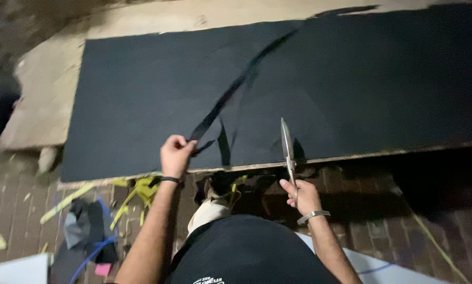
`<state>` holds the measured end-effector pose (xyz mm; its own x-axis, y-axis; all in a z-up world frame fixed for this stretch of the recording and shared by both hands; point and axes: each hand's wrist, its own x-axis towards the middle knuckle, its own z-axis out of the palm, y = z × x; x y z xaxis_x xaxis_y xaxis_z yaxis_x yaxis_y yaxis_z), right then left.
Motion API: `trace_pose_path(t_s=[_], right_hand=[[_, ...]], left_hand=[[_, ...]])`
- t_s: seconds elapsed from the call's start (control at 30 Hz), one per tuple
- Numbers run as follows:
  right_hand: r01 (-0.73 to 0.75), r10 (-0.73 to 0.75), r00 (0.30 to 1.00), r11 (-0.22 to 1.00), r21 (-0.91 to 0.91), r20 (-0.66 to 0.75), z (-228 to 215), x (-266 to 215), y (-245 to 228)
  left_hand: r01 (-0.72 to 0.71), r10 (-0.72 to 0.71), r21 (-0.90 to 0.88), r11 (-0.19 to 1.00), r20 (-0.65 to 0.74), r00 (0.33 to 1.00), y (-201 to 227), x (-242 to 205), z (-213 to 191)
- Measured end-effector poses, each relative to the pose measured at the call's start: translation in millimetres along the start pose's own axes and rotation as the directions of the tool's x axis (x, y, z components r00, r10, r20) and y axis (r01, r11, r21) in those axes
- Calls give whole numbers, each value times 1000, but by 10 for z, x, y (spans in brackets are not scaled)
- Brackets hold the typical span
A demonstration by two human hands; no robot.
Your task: The person cuts a large piece of black fabric using shears, then measures and cuts a yellow foam sheet using a tape measure, ruler, and utility knife. The person stacks the cut foam pieces and places them on a wooden frame.
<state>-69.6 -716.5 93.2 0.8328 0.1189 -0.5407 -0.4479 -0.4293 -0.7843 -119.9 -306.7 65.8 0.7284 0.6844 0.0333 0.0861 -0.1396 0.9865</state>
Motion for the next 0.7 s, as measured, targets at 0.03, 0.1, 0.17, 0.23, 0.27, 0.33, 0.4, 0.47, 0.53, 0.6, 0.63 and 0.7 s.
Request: trace_pose_path(t_s=[0.03,0.1,0.17,0.23,0.27,0.33,0.4,0.47,0.53,0.6,0.63,0.7], right_hand=[[0,0,1000,1000,-17,22,64,19,-64],[17,-15,997,999,-37,70,197,43,-174],[50,-45,992,998,-40,117,333,72,-268],[80,-66,986,993,-89,156,497,64,-347],[96,-76,982,989,-111,173,565,50,-385],[123,-101,974,987,-102,205,684,23,-437],[133,-103,968,984,-118,228,831,4,-508],[112,-72,970,980,-166,230,984,-32,-586],[125,-79,969,974,-187,235,1130,-78,-633],[130,-78,968,969,-211,238,1280,-107,-705],[127,-72,968,967,-222,241,1359,-107,-748],[130,-68,970,956,-262,233,1548,-139,-831]], left_hand=[[-37,42,72,997,-69,997,-120,17,-330],[-241,368,394,887,-288,884,-314,49,-1167],[-122,457,555,823,-519,722,-432,-57,-2255],[-428,-24,-175,887,-942,336,-383,-222,-3463],[-418,-38,-96,903,-989,143,-290,-400,-4032],[-62,28,30,998,-999,-46,-174,-866,-4848],[356,116,72,932,-988,-106,-135,-1189,-5325],[626,173,84,775,-981,-83,-140,-1359,-5580],[768,200,150,622,-979,29,-282,-1238,-5584],[571,198,387,724,-910,365,-488,-840,-5262],[147,206,344,928,-798,566,-597,-545,-4949],[229,170,539,811,-590,789,-652,-222,-4252]])
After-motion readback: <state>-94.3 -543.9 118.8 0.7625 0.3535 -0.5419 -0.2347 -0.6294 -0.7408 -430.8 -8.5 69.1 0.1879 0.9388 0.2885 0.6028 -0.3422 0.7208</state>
